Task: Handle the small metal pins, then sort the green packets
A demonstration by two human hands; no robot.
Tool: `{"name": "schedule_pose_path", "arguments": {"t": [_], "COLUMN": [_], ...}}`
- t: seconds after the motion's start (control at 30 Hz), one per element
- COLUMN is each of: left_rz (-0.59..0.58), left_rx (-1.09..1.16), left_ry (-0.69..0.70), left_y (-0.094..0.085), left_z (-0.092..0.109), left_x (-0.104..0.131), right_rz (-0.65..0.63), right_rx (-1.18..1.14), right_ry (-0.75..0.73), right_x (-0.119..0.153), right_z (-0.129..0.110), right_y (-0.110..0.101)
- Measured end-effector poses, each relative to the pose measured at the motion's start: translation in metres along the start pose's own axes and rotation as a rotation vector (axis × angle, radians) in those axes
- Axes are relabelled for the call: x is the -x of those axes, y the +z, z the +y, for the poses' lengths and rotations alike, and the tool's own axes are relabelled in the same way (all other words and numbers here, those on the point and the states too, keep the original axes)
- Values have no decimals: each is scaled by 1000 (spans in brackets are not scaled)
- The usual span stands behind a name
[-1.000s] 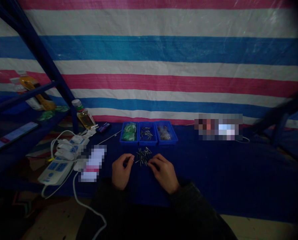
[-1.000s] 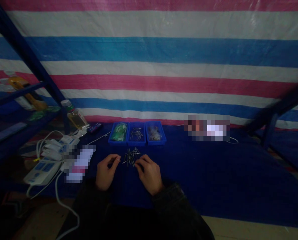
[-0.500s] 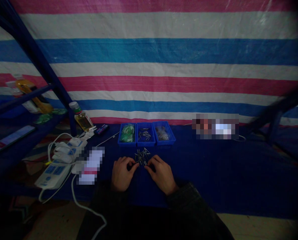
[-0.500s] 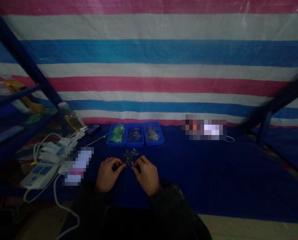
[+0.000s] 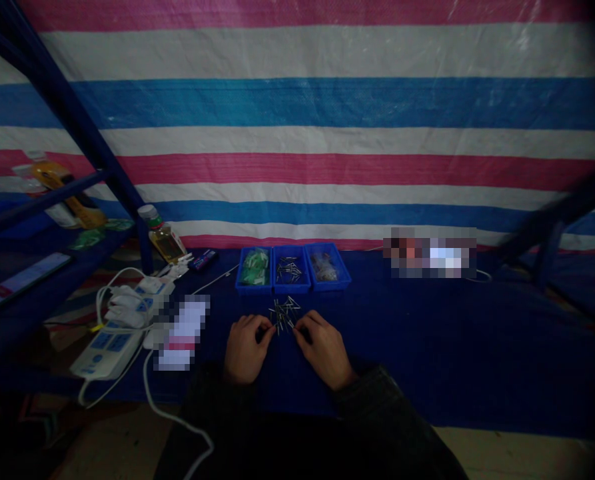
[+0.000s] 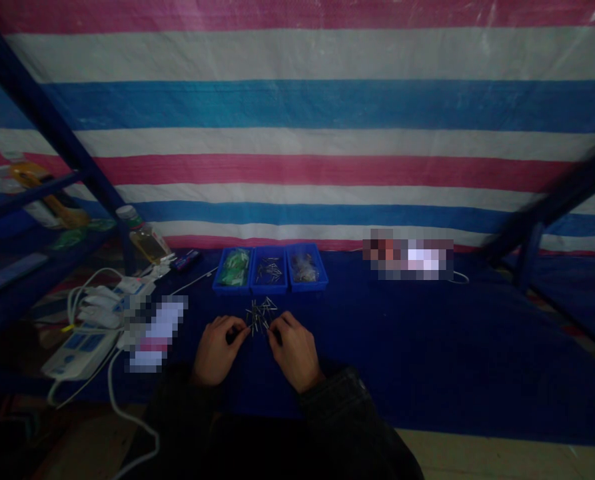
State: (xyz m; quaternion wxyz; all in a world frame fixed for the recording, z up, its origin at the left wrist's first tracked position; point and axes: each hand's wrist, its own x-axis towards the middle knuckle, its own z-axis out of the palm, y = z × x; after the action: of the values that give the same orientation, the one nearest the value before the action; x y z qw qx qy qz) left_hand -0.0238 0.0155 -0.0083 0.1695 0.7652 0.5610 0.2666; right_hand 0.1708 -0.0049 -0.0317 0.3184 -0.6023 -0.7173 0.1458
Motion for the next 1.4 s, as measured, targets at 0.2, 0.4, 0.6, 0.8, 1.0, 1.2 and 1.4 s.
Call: {"name": "schedule_pose_path", "arguments": {"t": [0.2, 0.4, 0.6, 0.8, 1.0, 1.2, 1.4], "left_rz": [-12, -39, -46, -72, -107, -94, -90], "left_rx": [81, 77, 42, 82, 140, 152, 129], "left_ry": [36, 36, 34, 23, 33, 52, 79], "left_y": [1, 2, 2, 1, 3, 3, 0], "left_z": [-1, -1, 0, 1, 0, 0, 2], "left_x": [0, -1, -1, -1, -1, 0, -1], "right_rz": [7, 0, 3, -5, 14, 19, 27], "right_rx": [-1, 9, 11, 15, 26, 25, 39], "right_ry": [4, 4, 18, 17, 10, 0, 4], "right_x": [-1, -1, -2, -2, -1, -1, -1], "right_z": [2, 1, -3, 0, 1, 2, 2], "right_y": [3, 2, 0, 1, 4, 5, 6]}}
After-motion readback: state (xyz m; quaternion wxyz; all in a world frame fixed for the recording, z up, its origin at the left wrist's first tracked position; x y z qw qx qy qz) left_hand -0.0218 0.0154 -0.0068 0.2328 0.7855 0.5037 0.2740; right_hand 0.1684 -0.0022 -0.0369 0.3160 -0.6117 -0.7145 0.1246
